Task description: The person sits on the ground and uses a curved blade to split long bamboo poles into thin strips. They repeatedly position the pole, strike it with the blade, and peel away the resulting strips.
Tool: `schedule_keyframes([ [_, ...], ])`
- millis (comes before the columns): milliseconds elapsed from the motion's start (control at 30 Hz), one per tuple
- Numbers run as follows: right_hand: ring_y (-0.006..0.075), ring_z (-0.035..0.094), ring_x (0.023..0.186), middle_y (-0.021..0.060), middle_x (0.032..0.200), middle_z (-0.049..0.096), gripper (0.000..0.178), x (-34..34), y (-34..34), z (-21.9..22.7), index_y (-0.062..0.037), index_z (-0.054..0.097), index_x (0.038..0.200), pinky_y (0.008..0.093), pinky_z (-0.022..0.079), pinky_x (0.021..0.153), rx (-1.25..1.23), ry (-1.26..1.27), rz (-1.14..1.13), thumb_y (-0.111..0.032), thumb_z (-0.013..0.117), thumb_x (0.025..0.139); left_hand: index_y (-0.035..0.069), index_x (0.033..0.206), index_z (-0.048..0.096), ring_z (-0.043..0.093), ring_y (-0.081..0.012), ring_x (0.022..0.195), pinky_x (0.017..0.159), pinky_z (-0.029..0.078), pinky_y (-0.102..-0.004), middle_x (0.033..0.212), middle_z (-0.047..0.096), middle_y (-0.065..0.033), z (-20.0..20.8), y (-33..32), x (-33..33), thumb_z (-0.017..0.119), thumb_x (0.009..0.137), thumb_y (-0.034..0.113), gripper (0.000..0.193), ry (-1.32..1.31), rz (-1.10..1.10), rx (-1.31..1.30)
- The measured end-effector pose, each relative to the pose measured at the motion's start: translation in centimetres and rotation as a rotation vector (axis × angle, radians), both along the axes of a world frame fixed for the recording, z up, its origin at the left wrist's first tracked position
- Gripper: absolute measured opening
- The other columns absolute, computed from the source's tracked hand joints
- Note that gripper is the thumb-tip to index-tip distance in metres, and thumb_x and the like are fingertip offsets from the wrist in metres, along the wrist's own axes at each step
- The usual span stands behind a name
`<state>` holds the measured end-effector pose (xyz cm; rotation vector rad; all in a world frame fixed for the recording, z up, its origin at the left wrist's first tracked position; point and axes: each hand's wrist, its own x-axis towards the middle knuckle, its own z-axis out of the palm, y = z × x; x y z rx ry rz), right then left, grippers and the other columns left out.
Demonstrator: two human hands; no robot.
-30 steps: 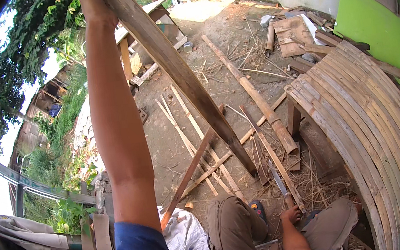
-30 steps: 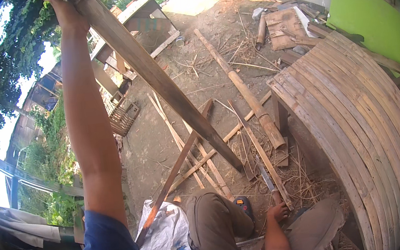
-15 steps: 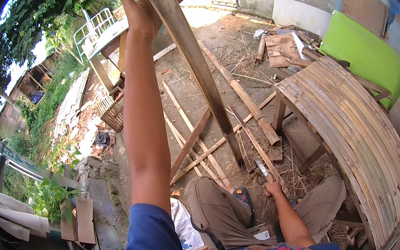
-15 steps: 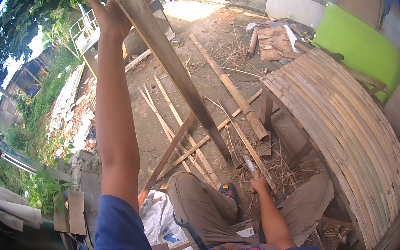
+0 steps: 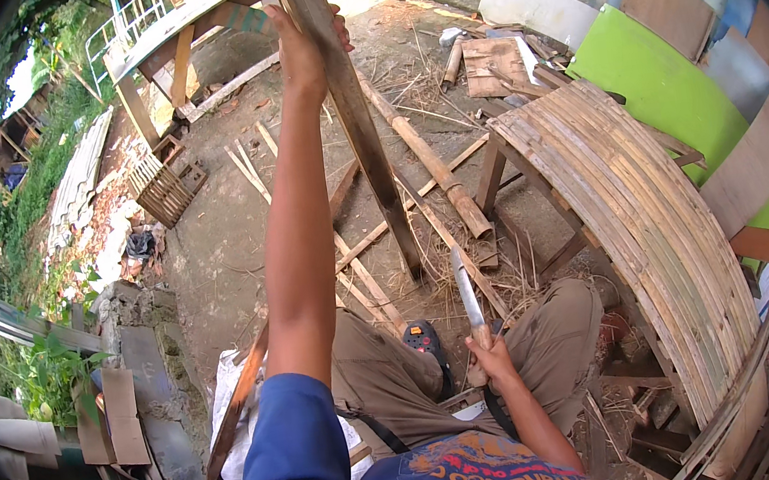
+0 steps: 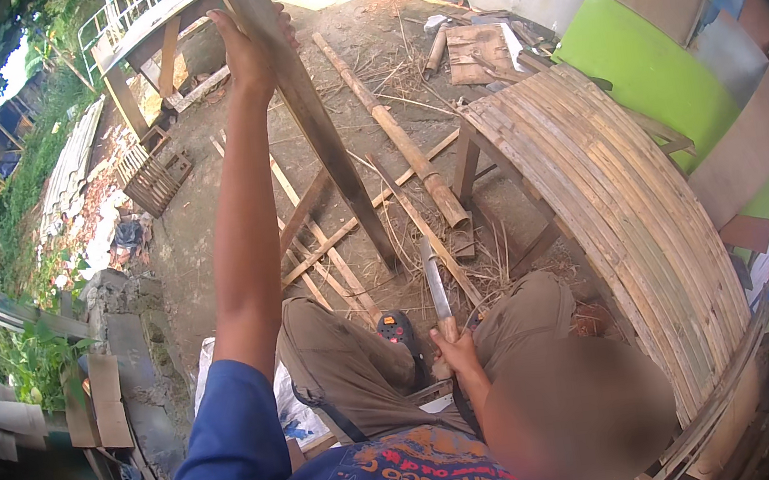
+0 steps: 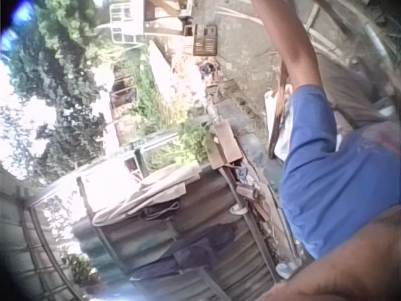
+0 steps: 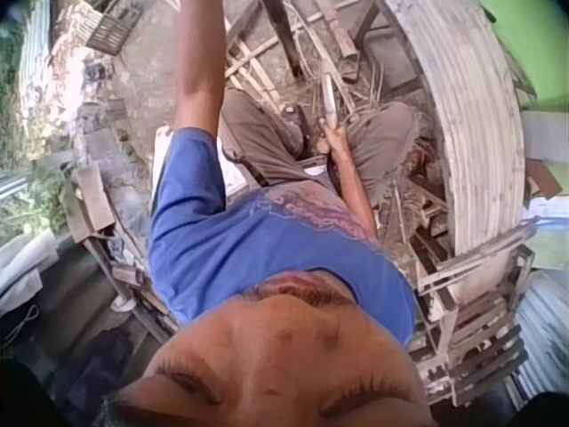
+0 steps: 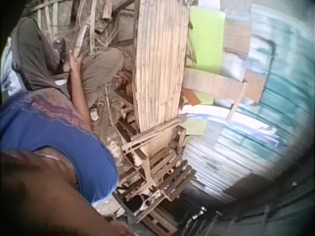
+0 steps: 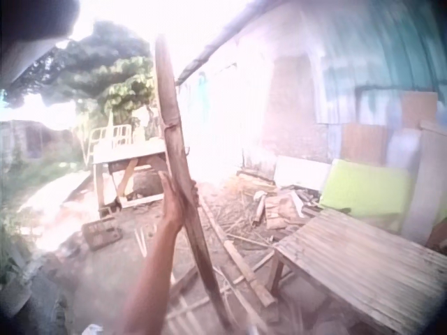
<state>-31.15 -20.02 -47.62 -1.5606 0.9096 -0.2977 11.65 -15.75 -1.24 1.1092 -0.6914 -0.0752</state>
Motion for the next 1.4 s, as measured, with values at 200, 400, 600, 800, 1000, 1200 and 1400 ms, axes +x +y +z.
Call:
schedule_keyframes([
  [200, 0.0394, 0.069, 0.085, 0.0221, 0.097, 0.069, 0.053, 1.8, 0.1, 4.0, 0.0053, 0.052, 0.113, 0.0472, 0.054, 0.074, -0.409, 0.359, 0.272, -0.03, 0.078, 0.083, -0.001, 0.104, 0.059, 0.057, -0.0156, 0.064, 0.063, 0.051, -0.0303, 0.074, 0.059, -0.0068, -0.8, 0.0, -1.9, 0.015, 0.101, 0.07, 0.083, -0.178, 0.294, 0.03],
  [400, 0.0504, 0.063, 0.104, 0.0362, 0.118, 0.058, 0.087, 4.3, -0.7, 2.8, 0.0025, 0.024, 0.146, 0.0541, 0.052, 0.086, -0.391, 0.389, 0.319, -0.015, 0.077, 0.08, 0.003, 0.103, 0.057, 0.058, -0.0159, 0.07, 0.066, 0.05, -0.0312, 0.08, 0.06, -0.0063, -1.6, 2.2, -1.5, 0.019, 0.101, 0.07, 0.077, -0.261, 0.449, 0.085],
  [600, 0.0519, 0.066, 0.093, 0.0415, 0.151, 0.016, 0.116, 4.4, -0.3, 4.6, -0.0126, 0.001, 0.158, 0.0505, 0.058, 0.074, -0.643, 0.384, 0.367, -0.002, 0.078, 0.073, 0.007, 0.091, 0.059, 0.054, -0.0153, 0.066, 0.062, 0.045, -0.0302, 0.073, 0.054, -0.0025, -2.3, 3.0, -0.8, 0.021, 0.103, 0.065, 0.07, -0.231, 0.536, 0.033],
  [800, 0.0501, 0.066, 0.095, 0.0386, 0.144, 0.03, 0.096, 3.7, -2.4, 0.9, -0.0034, 0.024, 0.151, 0.0499, 0.058, 0.077, -0.572, 0.672, 0.445, -0.006, 0.078, 0.072, 0.001, 0.108, 0.06, 0.061, -0.0218, 0.075, 0.075, 0.056, -0.037, 0.083, 0.062, -0.0097, -1.3, 3.1, -3.1, 0.007, 0.104, 0.061, 0.08, -0.28, 0.584, 0.163],
  [1000, 0.0396, 0.032, 0.142, 0.0212, 0.136, 0.049, 0.051, 5.7, -2.1, 2.3, -0.0036, 0.066, 0.124, 0.0562, 0.025, 0.114, -0.477, 1.027, 0.682, -0.027, 0.074, 0.079, 0.002, 0.108, 0.055, 0.058, -0.0182, 0.073, 0.068, 0.052, -0.0321, 0.08, 0.058, -0.0077, -1.6, 5.4, -3.3, 0.011, 0.102, 0.066, 0.078, -0.19, 0.525, 0.042],
  [1200, 0.0441, 0.05, 0.129, 0.0287, 0.13, 0.056, 0.048, 5.2, -0.5, -0.3, 0.0061, 0.063, 0.119, 0.0507, 0.042, 0.104, -0.659, 0.593, 0.542, -0.023, 0.072, 0.081, 0.002, 0.123, 0.046, 0.055, -0.0173, 0.074, 0.068, 0.053, -0.0336, 0.089, 0.054, -0.0063, -2.0, 6.2, -5.5, 0.012, 0.101, 0.067, 0.076, -0.282, 0.455, 0.025],
  [1400, 0.0461, 0.064, 0.106, 0.0321, 0.105, 0.066, 0.053, 5.8, 0.1, 2.8, 0.009, 0.055, 0.123, 0.0475, 0.052, 0.09, -0.228, 0.504, 0.487, -0.028, 0.069, 0.088, 0.0, 0.119, 0.048, 0.053, -0.0145, 0.071, 0.063, 0.048, -0.0295, 0.085, 0.054, -0.0053, -2.6, 6.6, -6.4, 0.014, 0.103, 0.065, 0.075, -0.259, 0.657, -0.002],
])
